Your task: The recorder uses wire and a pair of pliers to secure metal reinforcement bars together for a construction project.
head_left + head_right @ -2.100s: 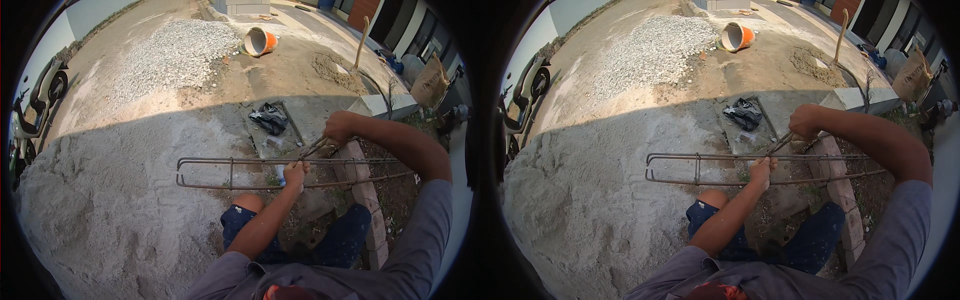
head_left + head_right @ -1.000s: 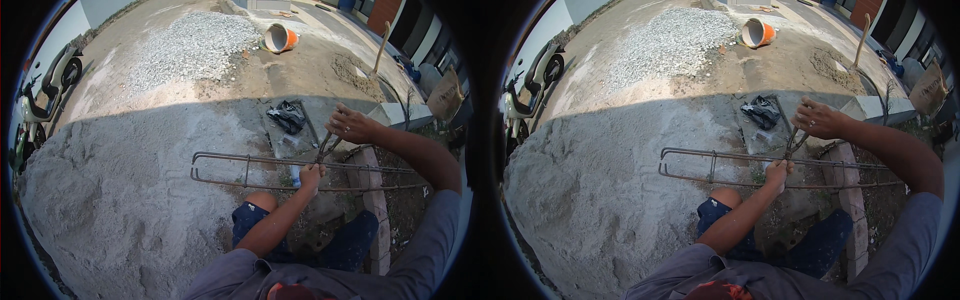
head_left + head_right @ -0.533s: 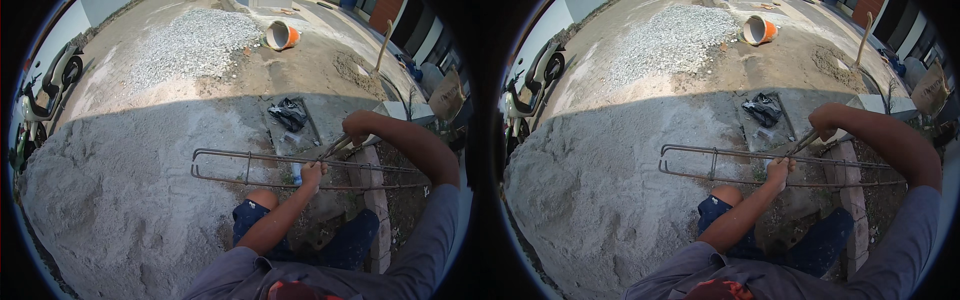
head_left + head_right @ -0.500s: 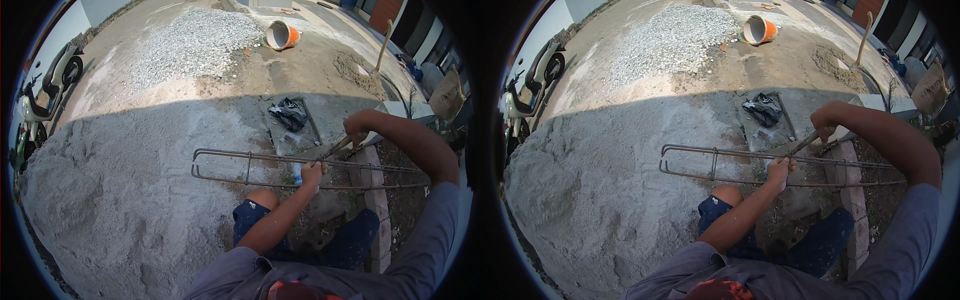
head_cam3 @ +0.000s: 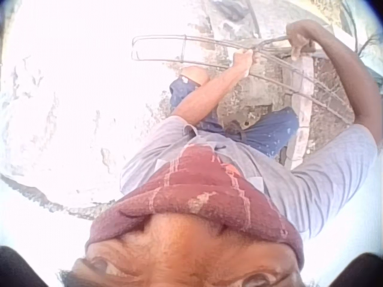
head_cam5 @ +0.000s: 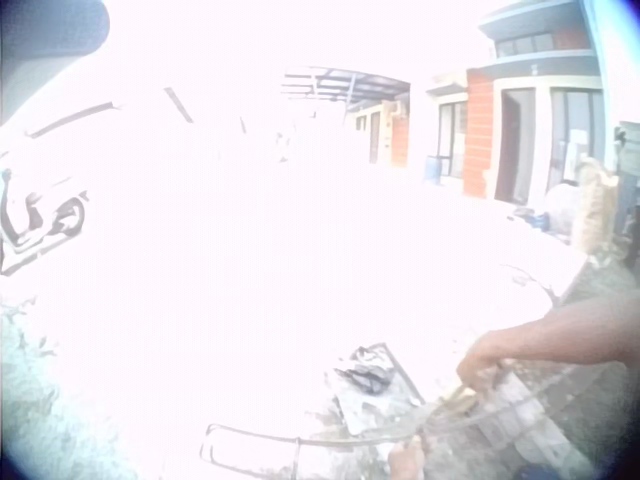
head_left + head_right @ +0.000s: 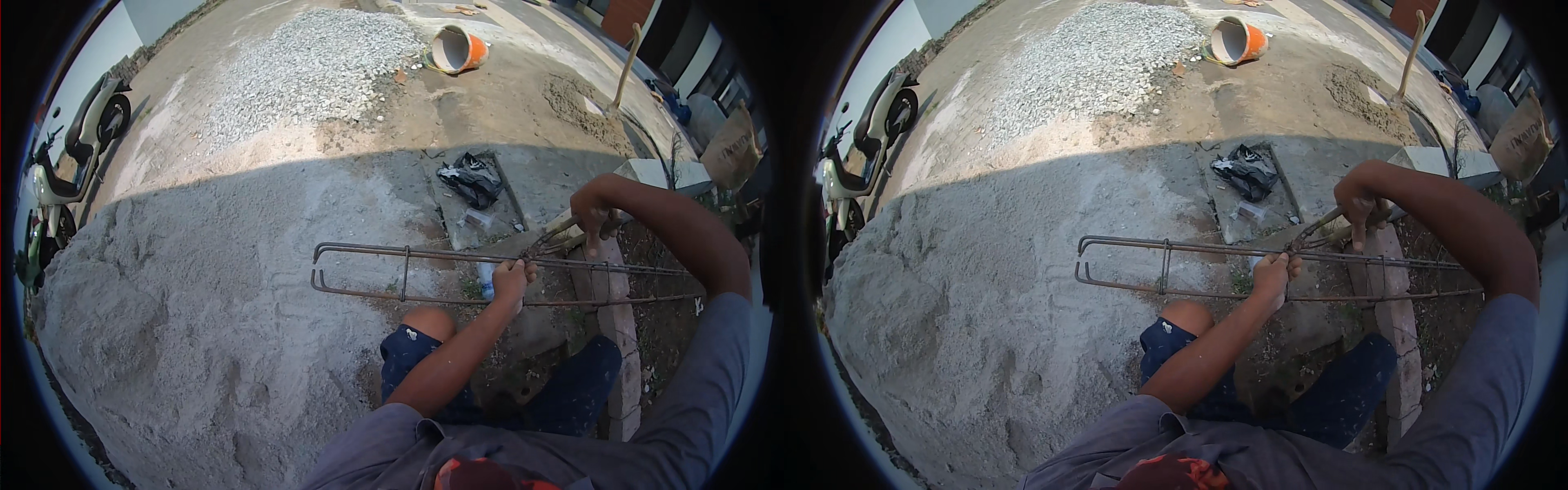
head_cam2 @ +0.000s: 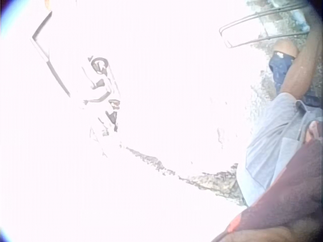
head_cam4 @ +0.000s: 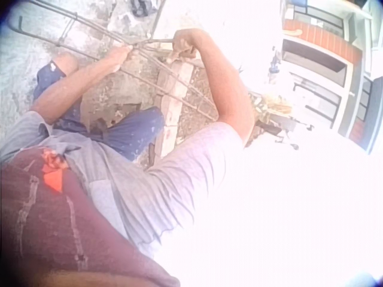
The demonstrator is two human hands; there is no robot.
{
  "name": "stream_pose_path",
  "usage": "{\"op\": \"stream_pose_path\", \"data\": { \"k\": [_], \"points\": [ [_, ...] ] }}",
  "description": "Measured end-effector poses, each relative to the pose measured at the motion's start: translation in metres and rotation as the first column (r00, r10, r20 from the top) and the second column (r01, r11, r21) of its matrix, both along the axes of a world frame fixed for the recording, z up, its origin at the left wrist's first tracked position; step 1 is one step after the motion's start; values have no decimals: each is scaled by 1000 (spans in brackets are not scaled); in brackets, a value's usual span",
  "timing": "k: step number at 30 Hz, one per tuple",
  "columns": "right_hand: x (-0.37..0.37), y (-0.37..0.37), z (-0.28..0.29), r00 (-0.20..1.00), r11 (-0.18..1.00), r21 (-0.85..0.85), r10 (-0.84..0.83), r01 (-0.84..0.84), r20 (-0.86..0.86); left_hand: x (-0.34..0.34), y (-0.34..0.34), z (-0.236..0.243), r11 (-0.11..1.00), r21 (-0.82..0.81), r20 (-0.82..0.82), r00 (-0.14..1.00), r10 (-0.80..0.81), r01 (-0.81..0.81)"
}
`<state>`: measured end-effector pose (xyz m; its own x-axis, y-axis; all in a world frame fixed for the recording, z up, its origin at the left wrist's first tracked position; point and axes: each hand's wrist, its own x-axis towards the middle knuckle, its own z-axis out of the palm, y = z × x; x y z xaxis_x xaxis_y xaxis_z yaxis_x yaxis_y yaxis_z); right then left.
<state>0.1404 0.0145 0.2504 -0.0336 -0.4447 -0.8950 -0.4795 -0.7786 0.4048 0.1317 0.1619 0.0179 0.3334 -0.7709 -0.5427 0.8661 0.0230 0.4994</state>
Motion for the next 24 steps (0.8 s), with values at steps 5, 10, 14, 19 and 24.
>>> {"op": "stream_pose_path", "data": {
  "k": [5, 10, 14, 19, 24],
  "points": [
    [-26, 5, 0, 549, 663, -217, 728, -716, 411, 4, 2, -1, 1000, 1, 17, 1000, -6, 6],
    [-41, -4, -18, -340, 37, -695, 853, -718, 396, 5, 3, 4, 1000, 6, 32, 999, -1, 1],
    [-41, 3, -12, 160, 385, -507, 888, -772, 431, 1, 3, 5, 999, -4, 43, 998, -37, 37],
    [-7, 2, -10, 984, 985, -55, -162, 166, 74, 3, 3, 5, 999, 18, 49, 998, -37, 36],
    [-16, 8, -2, 915, 922, 26, 380, -386, 133, -1, 2, 4, 999, 28, 10, 1000, 30, -30]
  ]
}}
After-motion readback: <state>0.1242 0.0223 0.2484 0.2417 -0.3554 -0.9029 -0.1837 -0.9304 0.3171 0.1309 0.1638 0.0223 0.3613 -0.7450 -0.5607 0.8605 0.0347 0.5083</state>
